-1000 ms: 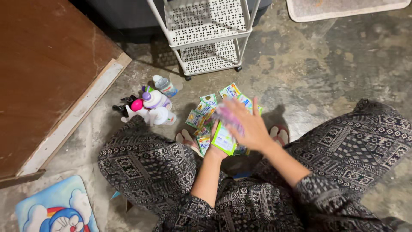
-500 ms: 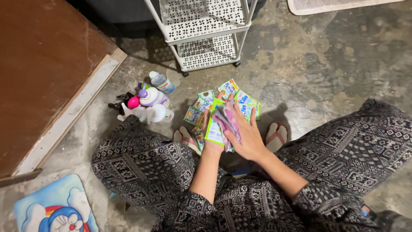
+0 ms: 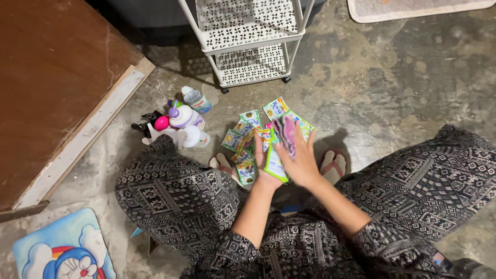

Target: The person sits on the floor and wipes small packets with a cloth. They pick up each packet, wipe it thoroughly, and place it on a nearby white rolling cart. The person repeats this process for multiple packets.

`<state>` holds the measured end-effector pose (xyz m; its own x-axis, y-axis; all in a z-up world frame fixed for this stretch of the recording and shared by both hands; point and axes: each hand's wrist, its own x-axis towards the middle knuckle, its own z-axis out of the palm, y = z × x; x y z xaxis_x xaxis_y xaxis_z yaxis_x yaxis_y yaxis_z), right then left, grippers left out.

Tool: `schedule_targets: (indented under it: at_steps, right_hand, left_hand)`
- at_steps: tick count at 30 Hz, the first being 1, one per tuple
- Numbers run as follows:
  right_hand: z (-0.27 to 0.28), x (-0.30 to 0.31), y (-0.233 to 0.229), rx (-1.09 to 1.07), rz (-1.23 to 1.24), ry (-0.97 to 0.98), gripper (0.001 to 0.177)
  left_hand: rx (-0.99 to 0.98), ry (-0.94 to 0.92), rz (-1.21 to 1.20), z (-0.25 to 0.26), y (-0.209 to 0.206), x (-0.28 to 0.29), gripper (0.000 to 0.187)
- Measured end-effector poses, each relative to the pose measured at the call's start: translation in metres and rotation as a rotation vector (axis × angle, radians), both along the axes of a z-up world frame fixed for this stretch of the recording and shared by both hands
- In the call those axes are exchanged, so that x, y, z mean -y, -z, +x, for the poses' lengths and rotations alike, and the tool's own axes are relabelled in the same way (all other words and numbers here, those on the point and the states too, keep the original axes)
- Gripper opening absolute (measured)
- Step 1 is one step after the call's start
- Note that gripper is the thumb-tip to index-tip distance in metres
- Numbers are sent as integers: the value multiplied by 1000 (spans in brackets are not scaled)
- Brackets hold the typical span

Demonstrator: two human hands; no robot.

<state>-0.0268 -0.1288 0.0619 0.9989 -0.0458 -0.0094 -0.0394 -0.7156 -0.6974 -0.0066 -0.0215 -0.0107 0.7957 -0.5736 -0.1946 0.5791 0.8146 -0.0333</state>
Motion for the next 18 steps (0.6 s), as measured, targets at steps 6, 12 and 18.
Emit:
schedule_targets:
  at_steps: [6,12,18]
  right_hand:
    - [-75,-40,-27,73,179,-333,62]
    - [-19,-13,-30,150,-88,-420,56]
    - [-43,-35,-47,197,-15,-481,53]
  left_hand:
    - [120,-87,-316,12,22,-20,71]
    - [-287,-83,-649,8,61,7,66]
    - [291,-23,-47,21,39,-16,73]
